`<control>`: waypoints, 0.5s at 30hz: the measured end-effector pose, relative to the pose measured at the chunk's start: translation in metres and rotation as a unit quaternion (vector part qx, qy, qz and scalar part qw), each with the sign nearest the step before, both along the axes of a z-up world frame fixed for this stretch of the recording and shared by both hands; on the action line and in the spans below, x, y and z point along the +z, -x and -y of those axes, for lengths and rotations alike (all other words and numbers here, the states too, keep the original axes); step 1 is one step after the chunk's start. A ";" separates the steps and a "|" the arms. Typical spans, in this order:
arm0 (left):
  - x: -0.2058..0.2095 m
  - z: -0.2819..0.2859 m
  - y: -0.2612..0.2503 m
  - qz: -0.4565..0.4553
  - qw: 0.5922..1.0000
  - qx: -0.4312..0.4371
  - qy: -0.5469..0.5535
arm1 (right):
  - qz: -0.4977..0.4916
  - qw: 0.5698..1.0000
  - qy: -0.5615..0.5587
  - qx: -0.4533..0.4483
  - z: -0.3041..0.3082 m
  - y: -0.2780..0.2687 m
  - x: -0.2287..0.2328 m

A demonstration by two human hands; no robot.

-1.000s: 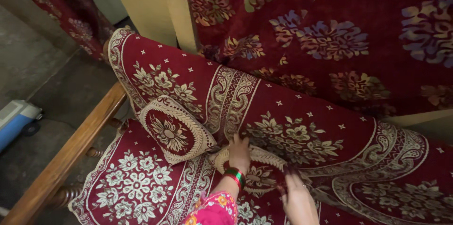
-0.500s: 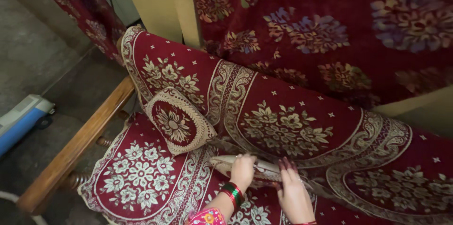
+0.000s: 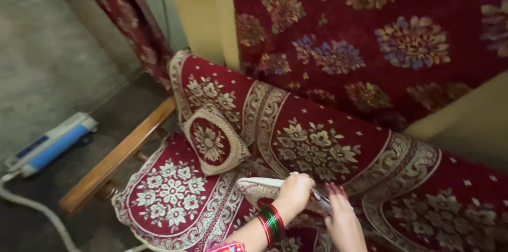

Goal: The person handles a vacuum machine, plugs it into a wall outlet, and then arranges cushions on a sofa, a bed, and several chairs by hand.

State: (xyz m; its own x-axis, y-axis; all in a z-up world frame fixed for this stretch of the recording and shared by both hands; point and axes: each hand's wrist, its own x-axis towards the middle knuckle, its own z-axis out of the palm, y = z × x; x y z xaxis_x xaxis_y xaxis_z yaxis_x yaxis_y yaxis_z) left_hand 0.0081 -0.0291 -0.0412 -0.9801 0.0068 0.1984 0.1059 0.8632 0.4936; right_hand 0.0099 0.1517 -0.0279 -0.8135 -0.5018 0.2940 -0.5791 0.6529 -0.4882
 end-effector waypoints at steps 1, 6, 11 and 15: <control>0.014 -0.004 -0.005 -0.016 1.000 -0.018 0.001 | -0.003 1.000 0.003 0.008 0.000 0.000 0.004; 0.090 -0.016 -0.023 -0.073 0.996 -0.054 -0.024 | 0.190 0.979 -0.014 -0.069 0.003 -0.002 0.044; 0.138 -0.026 -0.034 -0.126 0.988 -0.070 -0.056 | 0.138 0.980 0.031 -0.138 -0.009 -0.002 0.064; 0.158 -0.035 -0.041 -0.142 0.983 -0.093 -0.068 | 0.094 0.975 0.049 -0.197 -0.019 -0.014 0.081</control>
State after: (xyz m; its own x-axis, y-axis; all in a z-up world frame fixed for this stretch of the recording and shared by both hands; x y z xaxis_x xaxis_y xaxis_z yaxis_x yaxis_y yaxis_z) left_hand 0.0486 0.0055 0.1169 -0.8690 0.1357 0.4758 0.4065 0.7441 0.5303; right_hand 0.0240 0.1704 0.0531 -0.9813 -0.1165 0.1530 -0.1879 0.7509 -0.6331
